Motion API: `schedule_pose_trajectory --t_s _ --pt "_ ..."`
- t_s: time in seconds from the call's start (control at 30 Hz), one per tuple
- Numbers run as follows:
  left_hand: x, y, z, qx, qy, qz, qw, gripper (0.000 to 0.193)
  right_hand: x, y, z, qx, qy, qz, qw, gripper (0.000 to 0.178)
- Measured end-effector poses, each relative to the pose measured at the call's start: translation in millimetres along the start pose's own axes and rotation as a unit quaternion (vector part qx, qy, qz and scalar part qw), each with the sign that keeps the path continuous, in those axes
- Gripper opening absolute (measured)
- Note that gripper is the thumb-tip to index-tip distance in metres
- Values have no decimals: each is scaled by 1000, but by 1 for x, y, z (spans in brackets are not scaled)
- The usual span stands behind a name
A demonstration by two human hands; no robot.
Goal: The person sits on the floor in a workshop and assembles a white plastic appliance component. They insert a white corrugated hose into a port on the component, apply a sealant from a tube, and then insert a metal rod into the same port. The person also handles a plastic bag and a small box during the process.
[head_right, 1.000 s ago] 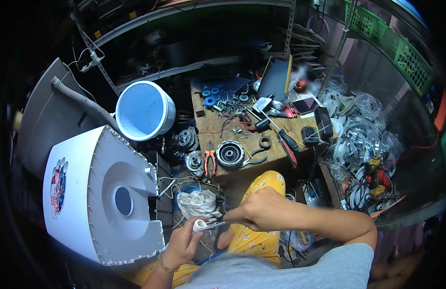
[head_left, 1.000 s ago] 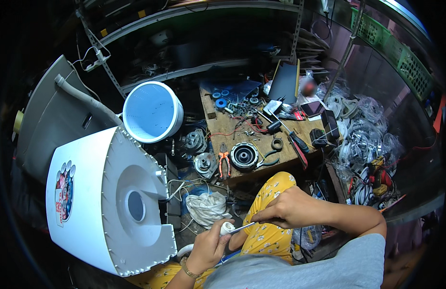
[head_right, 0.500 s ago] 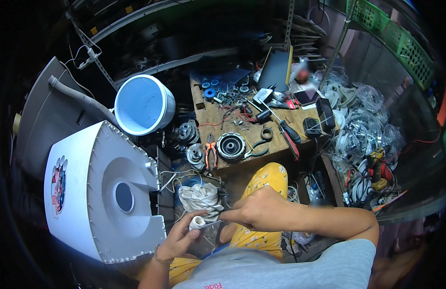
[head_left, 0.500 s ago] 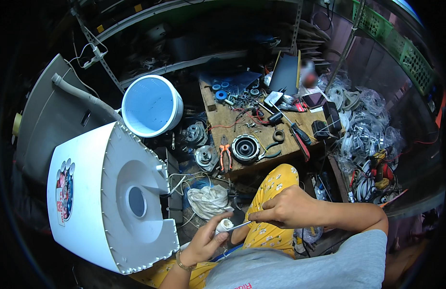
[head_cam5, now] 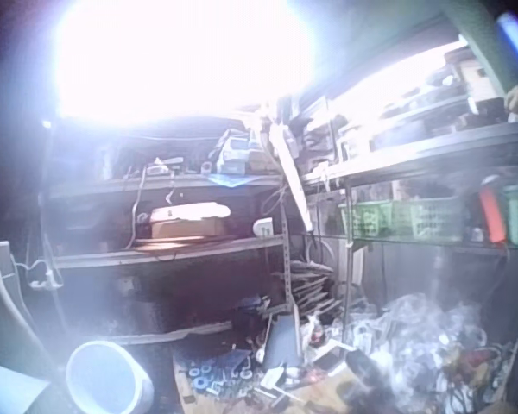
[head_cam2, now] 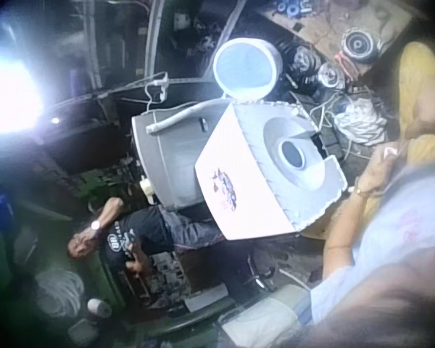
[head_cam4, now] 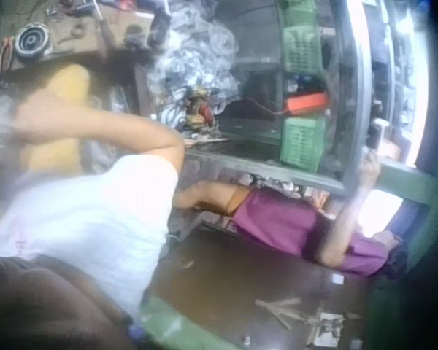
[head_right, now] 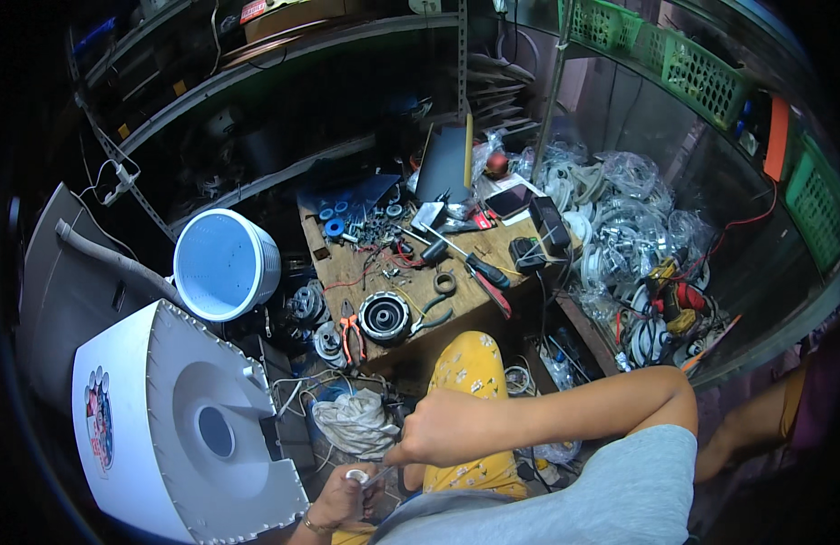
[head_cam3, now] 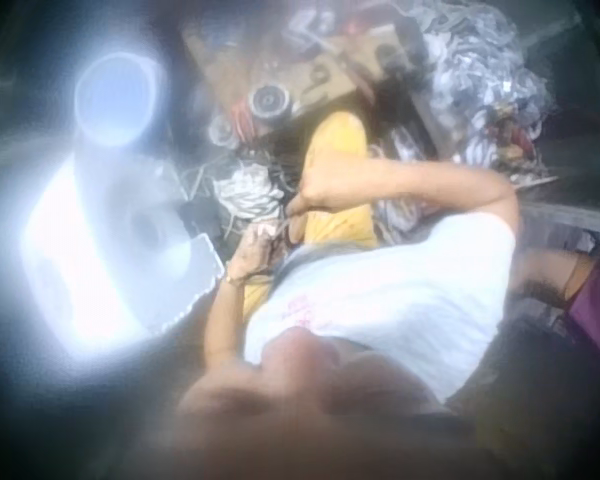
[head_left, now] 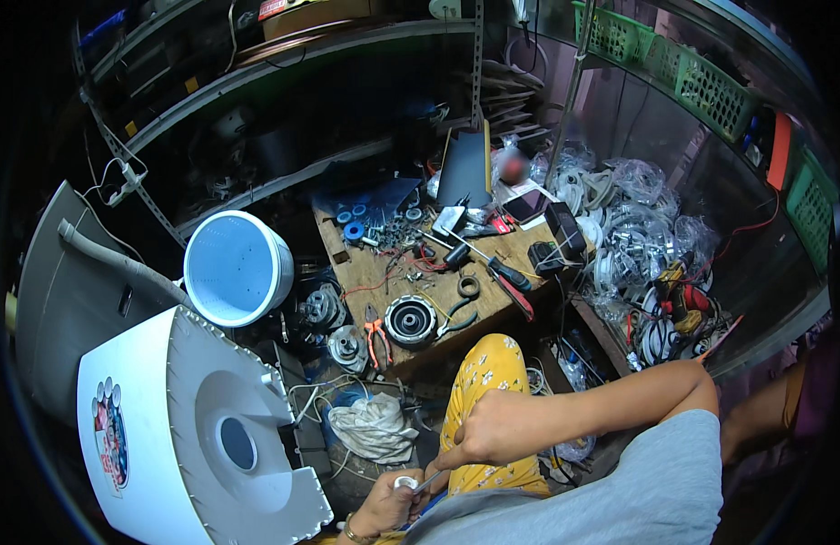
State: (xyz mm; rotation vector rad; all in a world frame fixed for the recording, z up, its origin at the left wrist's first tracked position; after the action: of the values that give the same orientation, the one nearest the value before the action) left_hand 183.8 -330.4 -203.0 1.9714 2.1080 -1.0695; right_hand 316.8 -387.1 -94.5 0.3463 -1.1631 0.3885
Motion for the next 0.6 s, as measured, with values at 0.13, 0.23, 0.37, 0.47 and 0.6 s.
schedule_pose_trajectory --t_s 0.13,0.23,0.37,0.47,0.6 --pt "17 2 -4 -83 25 -151 985 64 2 5 8 -3 -84 2 996 36" --pt "29 7 0 -101 23 -230 968 61 -8 10 8 -32 -108 -9 994 35" --pt "39 12 2 -150 -51 -303 940 57 -12 12 7 -69 -114 -62 989 34" --pt "42 13 0 -165 -116 -348 916 57 -22 9 4 -87 -119 -107 983 32" --pt "37 15 -7 -166 -139 -347 913 61 -23 8 2 -72 -129 -121 982 30"
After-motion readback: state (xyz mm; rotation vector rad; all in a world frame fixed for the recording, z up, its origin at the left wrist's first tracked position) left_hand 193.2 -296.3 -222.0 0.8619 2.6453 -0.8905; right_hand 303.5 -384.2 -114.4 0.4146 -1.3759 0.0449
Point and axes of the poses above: each hand's wrist, its own y-axis towards the middle knuckle, its own x-axis out of the back of the hand, z = x × y, the point moved 7 cm from there along y, towards the middle knuckle, and after that the axes turned 8 degrees about x, right-handed, at the moved point
